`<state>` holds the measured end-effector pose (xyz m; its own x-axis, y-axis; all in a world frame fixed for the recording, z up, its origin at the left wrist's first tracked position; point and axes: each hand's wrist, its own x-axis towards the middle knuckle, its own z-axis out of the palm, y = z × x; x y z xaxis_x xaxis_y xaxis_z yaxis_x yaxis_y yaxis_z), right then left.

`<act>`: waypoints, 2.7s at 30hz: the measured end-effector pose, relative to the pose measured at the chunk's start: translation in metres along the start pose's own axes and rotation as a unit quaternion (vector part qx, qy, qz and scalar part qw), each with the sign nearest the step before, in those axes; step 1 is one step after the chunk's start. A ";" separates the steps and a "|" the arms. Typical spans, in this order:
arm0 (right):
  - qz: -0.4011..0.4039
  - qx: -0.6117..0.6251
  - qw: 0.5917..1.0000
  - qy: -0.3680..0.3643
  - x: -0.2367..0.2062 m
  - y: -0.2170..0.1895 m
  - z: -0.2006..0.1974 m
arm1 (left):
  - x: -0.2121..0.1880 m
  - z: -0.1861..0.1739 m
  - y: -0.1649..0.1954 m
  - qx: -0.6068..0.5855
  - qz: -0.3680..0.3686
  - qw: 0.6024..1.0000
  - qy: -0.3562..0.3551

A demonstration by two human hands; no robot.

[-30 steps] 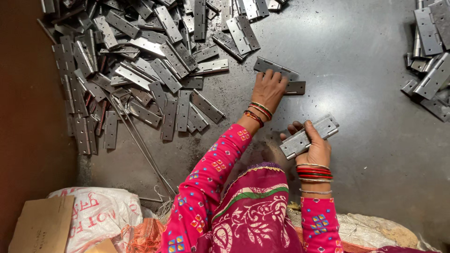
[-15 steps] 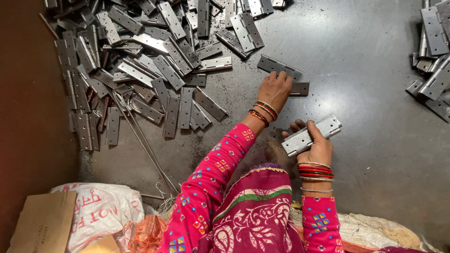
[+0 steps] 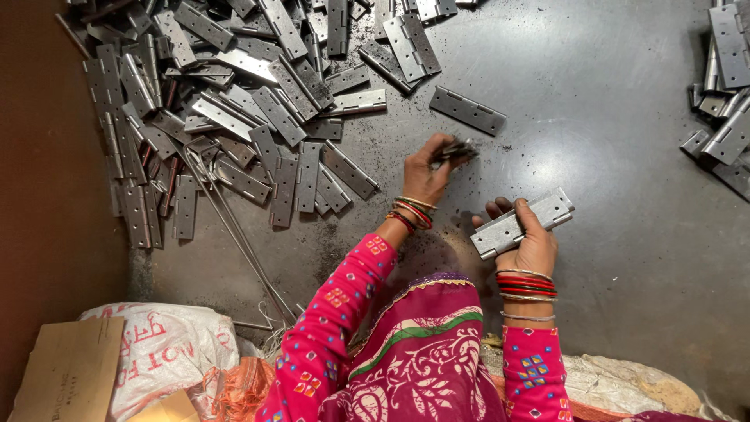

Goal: The person collects metal hinges from piles on the floor, groups them into stacks, brushes away metal shavings from the workplace using a magnet tool, and stacks them together again.

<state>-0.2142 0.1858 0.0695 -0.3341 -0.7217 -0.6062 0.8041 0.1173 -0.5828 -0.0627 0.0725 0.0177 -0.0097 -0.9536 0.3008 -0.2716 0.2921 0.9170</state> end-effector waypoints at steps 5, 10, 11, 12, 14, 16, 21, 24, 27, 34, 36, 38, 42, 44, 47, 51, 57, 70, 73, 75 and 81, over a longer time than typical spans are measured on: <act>-0.005 -0.001 1.000 -0.017 0.001 0.000 -0.001 | -0.008 -0.012 0.001 -0.044 0.073 0.995 0.042; -0.014 -0.011 1.000 -0.020 0.002 0.001 -0.005 | -0.004 -0.023 -0.003 0.041 0.029 0.999 0.000; -0.007 -0.010 1.000 -0.015 0.001 0.000 -0.005 | -0.004 -0.025 -0.004 0.014 0.053 0.998 0.015; -0.006 -0.007 1.000 -0.014 0.002 0.000 -0.004 | -0.003 -0.028 -0.004 0.043 0.042 0.998 0.001; -0.005 0.000 1.000 -0.022 0.001 -0.001 -0.002 | -0.003 -0.033 -0.002 0.106 0.028 0.994 -0.022; 0.001 -0.001 1.000 -0.017 -0.001 -0.002 0.002 | -0.004 -0.037 0.005 0.102 0.017 0.995 -0.014; -0.047 -0.063 0.997 -0.009 -0.013 -0.006 0.012 | -0.018 -0.044 0.042 0.110 0.021 0.992 -0.062; -0.096 -0.119 0.987 -0.041 -0.015 -0.004 0.015 | -0.032 -0.047 0.067 0.198 0.088 0.967 -0.134; -0.121 -0.134 0.982 -0.061 -0.011 0.000 0.014 | -0.050 -0.044 0.086 0.245 0.128 0.947 -0.161; -0.078 -0.093 0.990 -0.071 -0.007 0.009 0.011 | -0.062 -0.048 0.076 0.073 -0.073 0.958 -0.267; -0.062 -0.083 0.992 -0.071 -0.011 0.010 0.013 | -0.065 -0.051 0.067 -0.087 -0.155 0.942 -0.285; -0.055 -0.086 0.992 -0.072 -0.014 0.010 0.015 | -0.068 -0.053 0.059 -0.310 -0.216 0.885 -0.272; -0.074 -0.098 0.988 -0.095 -0.019 0.011 0.019 | -0.076 -0.053 0.050 -0.319 -0.225 0.888 -0.243; -0.092 -0.105 0.985 -0.100 -0.019 0.013 0.020 | -0.079 -0.053 0.049 -0.266 -0.205 0.915 -0.226; -0.122 -0.104 0.980 -0.117 -0.020 0.015 0.021 | -0.081 -0.052 0.051 -0.272 -0.207 0.917 -0.206; -0.123 -0.129 0.978 -0.104 -0.022 0.017 0.022 | -0.084 -0.053 0.060 -0.217 -0.195 0.939 -0.180; -0.139 -0.146 0.974 -0.103 -0.025 0.019 0.025 | -0.083 -0.053 0.070 -0.120 -0.150 0.970 -0.152; -0.177 -0.152 0.966 -0.110 -0.021 0.027 0.020 | -0.087 -0.044 0.071 -0.044 -0.117 0.985 -0.117; -0.178 -0.140 0.967 -0.117 -0.019 0.027 0.018 | -0.091 -0.041 0.068 -0.037 -0.128 0.983 -0.122; -0.178 -0.129 0.968 -0.122 -0.018 0.026 0.018 | -0.088 -0.044 0.064 -0.078 -0.141 0.977 -0.142; -0.190 -0.176 0.949 -0.177 -0.025 0.016 0.022 | -0.052 -0.073 0.043 -0.172 -0.142 0.942 -0.250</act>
<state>-0.1822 0.1903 0.0874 -0.3305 -0.9345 -0.1324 0.4231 -0.0213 -0.9058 -0.0033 0.1402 0.0608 -0.4593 -0.8867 -0.0524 -0.0054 -0.0561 0.9984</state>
